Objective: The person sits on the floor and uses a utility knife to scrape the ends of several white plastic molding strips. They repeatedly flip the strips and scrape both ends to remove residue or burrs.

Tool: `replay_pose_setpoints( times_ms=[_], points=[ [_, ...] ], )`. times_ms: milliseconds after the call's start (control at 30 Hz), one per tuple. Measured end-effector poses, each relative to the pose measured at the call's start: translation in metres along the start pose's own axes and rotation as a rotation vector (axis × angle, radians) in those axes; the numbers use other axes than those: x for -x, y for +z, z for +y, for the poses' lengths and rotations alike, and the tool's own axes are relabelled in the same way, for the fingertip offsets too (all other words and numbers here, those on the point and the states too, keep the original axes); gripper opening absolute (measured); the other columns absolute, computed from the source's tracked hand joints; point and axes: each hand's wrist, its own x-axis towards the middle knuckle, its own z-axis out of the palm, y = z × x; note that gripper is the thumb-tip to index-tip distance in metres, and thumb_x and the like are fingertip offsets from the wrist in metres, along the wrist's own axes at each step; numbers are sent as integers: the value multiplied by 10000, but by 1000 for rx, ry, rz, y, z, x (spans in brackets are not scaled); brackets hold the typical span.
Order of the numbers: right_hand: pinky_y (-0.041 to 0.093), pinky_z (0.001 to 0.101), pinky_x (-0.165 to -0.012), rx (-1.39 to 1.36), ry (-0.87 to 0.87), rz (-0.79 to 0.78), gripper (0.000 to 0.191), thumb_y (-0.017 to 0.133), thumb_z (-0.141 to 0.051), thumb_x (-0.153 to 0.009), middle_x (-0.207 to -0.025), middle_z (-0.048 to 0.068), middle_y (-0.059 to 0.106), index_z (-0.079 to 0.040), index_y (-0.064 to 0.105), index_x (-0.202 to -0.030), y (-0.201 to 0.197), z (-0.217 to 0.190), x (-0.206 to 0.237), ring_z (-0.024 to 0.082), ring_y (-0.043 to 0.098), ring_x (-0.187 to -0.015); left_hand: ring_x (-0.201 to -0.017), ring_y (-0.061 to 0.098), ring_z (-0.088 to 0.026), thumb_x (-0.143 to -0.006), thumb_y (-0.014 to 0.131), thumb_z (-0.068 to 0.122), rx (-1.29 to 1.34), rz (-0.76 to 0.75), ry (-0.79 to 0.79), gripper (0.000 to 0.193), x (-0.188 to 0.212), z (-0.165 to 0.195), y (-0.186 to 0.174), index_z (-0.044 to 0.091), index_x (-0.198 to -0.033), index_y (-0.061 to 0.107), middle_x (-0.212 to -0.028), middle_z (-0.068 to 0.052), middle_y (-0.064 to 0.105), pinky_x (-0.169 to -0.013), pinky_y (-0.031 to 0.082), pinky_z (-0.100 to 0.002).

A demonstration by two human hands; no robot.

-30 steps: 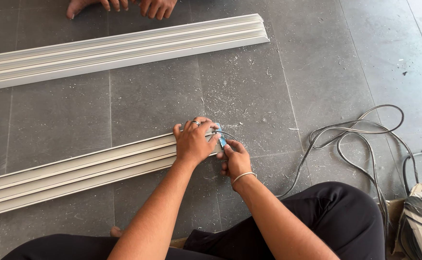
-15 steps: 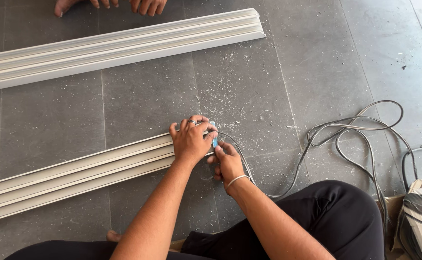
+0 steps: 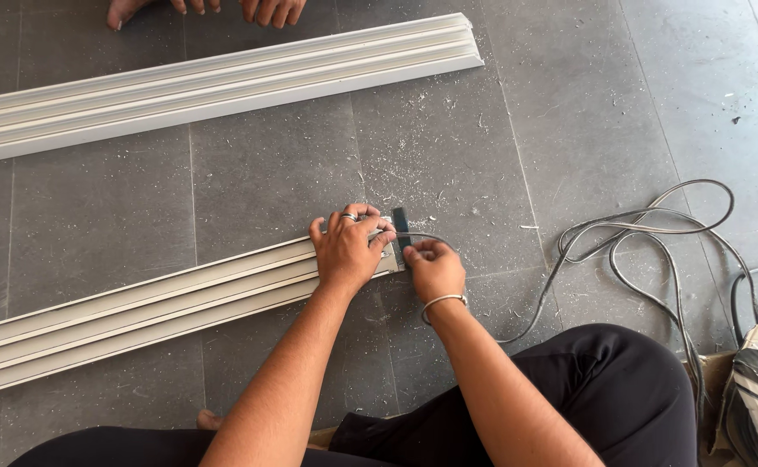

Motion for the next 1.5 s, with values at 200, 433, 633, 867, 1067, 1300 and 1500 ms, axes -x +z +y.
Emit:
replay_pose_setpoints(
  times_ms=[200, 433, 633, 867, 1067, 1300, 1500],
  points=[
    [420, 325, -396, -355, 96, -175, 253, 690, -230, -966, -817, 78, 696, -33, 668, -1123, 10, 0, -9, 150, 542, -488, -1159, 550, -178, -873, 730, 394, -96, 42, 133, 154, 1, 2, 1, 271, -957, 769, -1171, 62, 617, -1074, 248, -547],
    [438, 298, -397, -63, 70, -127, 286, 679, -267, -954, -791, 48, 748, -108, 687, -1191, 8, -21, 8, 146, 612, -506, -1139, 569, -167, -892, 739, 334, 39, 74, 107, 103, -3, 4, 3, 235, -909, 759, -1134, 71, 623, -1085, 287, -496],
    [467, 264, -430, -211, 9, -168, 402, 693, -202, -942, -773, 42, 711, -91, 648, -1326, 14, -22, 4, 73, 633, -592, -1126, 569, -165, -869, 757, 334, 55, 68, 70, 103, -8, 2, 3, 233, -881, 771, -1122, 79, 637, -1080, 292, -481],
    [439, 245, -456, -413, 39, -186, 323, 692, -156, -938, -779, 36, 703, -72, 724, -1248, 24, -3, 0, 80, 568, -571, -1160, 558, -193, -864, 760, 368, 61, 110, 41, 151, -13, 0, 9, 236, -936, 782, -1113, 70, 651, -1076, 311, -477],
    [472, 251, -534, -436, -22, -114, 265, 692, -132, -965, -870, 50, 750, 15, 751, -1177, 29, 5, -10, 82, 628, -662, -1192, 549, -199, -843, 769, 348, 23, 99, 110, 116, -15, -2, 9, 246, -891, 797, -1126, 55, 660, -1082, 290, -505],
    [488, 260, -542, -418, -59, -95, 300, 700, -119, -915, -896, 46, 758, -20, 736, -1196, 30, 7, -7, 91, 664, -684, -1201, 540, -202, -833, 780, 356, 65, 98, 76, 130, -14, -1, 8, 242, -894, 796, -1123, 59, 667, -1075, 299, -493],
    [511, 245, -572, -368, -95, -94, 289, 698, -109, -945, -897, 65, 752, 4, 738, -1209, 31, 7, -8, 88, 646, -706, -1211, 535, -192, -848, 781, 338, 78, 65, 57, 104, -16, -1, 8, 242, -884, 800, -1120, 71, 676, -1096, 297, -492]
  ],
)
